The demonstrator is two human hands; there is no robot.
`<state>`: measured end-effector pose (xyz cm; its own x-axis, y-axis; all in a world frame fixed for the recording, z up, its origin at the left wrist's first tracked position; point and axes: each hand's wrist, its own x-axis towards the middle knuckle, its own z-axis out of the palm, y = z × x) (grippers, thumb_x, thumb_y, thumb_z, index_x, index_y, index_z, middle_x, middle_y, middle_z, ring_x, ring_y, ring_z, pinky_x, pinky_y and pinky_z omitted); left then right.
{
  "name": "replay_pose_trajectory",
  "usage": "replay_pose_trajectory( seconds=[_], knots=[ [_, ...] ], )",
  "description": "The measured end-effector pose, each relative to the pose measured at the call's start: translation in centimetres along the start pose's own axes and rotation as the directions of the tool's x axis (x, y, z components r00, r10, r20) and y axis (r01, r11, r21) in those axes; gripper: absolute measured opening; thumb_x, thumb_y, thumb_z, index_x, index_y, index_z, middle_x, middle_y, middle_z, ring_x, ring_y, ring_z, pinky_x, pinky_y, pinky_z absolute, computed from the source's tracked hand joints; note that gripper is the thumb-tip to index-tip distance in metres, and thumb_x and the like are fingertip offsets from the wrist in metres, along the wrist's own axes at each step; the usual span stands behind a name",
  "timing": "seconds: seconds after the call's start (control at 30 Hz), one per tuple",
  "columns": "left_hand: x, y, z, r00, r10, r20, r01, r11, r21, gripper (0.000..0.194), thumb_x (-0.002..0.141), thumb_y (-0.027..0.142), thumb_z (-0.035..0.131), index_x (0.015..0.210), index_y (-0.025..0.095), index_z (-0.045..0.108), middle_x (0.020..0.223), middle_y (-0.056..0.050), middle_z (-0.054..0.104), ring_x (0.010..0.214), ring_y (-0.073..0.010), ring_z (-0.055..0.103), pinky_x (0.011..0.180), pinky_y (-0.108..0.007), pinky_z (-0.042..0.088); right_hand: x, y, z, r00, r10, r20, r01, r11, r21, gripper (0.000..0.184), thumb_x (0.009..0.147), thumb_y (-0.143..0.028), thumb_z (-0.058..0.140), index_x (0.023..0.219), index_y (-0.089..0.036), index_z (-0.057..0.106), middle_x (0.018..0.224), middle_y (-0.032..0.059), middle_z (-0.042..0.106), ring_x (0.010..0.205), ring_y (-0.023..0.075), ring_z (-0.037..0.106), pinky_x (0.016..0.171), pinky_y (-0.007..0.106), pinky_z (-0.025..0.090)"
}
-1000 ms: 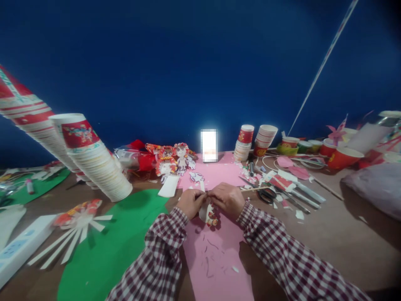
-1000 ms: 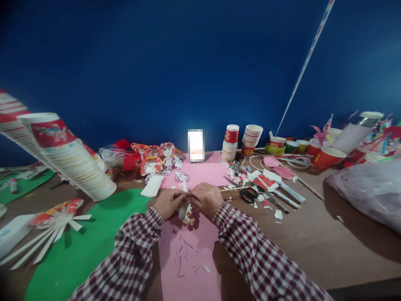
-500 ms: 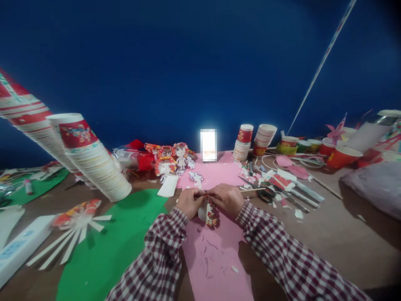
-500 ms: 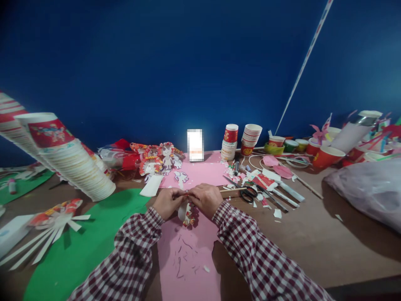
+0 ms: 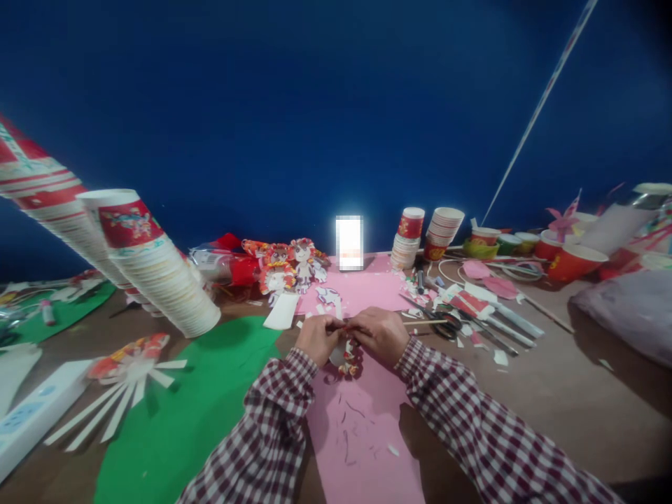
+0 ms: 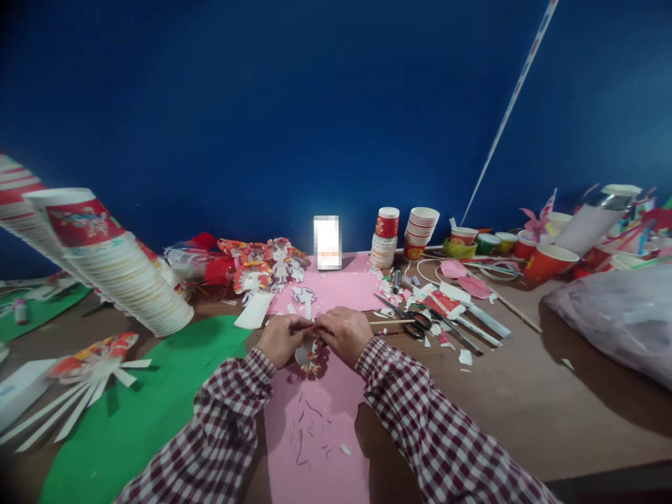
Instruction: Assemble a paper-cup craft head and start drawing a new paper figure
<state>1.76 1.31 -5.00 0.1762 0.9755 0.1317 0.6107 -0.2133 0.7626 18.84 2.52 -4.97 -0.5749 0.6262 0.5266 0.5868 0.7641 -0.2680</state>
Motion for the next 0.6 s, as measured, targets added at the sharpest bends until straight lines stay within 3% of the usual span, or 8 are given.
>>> replay_pose_trajectory(
  seconds=[0.23,0.4,0.6],
  knots=[
    [0.07,-0.08,0.12,1.000,-0.012,0.003,0.012,0.999,-0.029,0.024,0.070,0.021,0.052,0.086,0.013,0.068,0.076,-0.006,0.069,0.067,-0.0151,0.061,0.062,-0.024,0.047,0.12,0.15,-0.02,0.999,-0.031,-0.012,0.031,0.999,0.023,0.010,0.081,-0.022,0.052,0.081,-0.019,0.061,0.077,0.0024,0.062,0.073,0.0132,0.053,0.067,0.024,0.037],
    [0.04,-0.05,0.02,0.998,0.008,0.068,0.001,0.991,-0.131,0.030,0.072,0.026,0.051,0.094,0.012,0.065,0.082,-0.007,0.069,0.073,-0.0158,0.062,0.065,-0.024,0.048,0.14,0.17,-0.19,0.999,-0.033,-0.030,0.035,0.998,0.050,0.011,0.082,-0.021,0.051,0.083,-0.019,0.061,0.079,0.0032,0.063,0.076,0.0139,0.053,0.071,0.025,0.039],
    [0.05,-0.04,-0.25,0.998,0.051,0.044,-0.050,0.999,-0.019,0.026,0.075,0.023,0.048,0.091,0.017,0.067,0.081,-0.004,0.069,0.071,-0.0151,0.061,0.066,-0.025,0.046,0.07,0.34,-0.02,0.999,-0.035,-0.014,0.036,0.997,0.062,0.010,0.080,-0.020,0.052,0.084,-0.019,0.062,0.081,0.0021,0.063,0.078,0.0137,0.054,0.073,0.025,0.038]
  ],
)
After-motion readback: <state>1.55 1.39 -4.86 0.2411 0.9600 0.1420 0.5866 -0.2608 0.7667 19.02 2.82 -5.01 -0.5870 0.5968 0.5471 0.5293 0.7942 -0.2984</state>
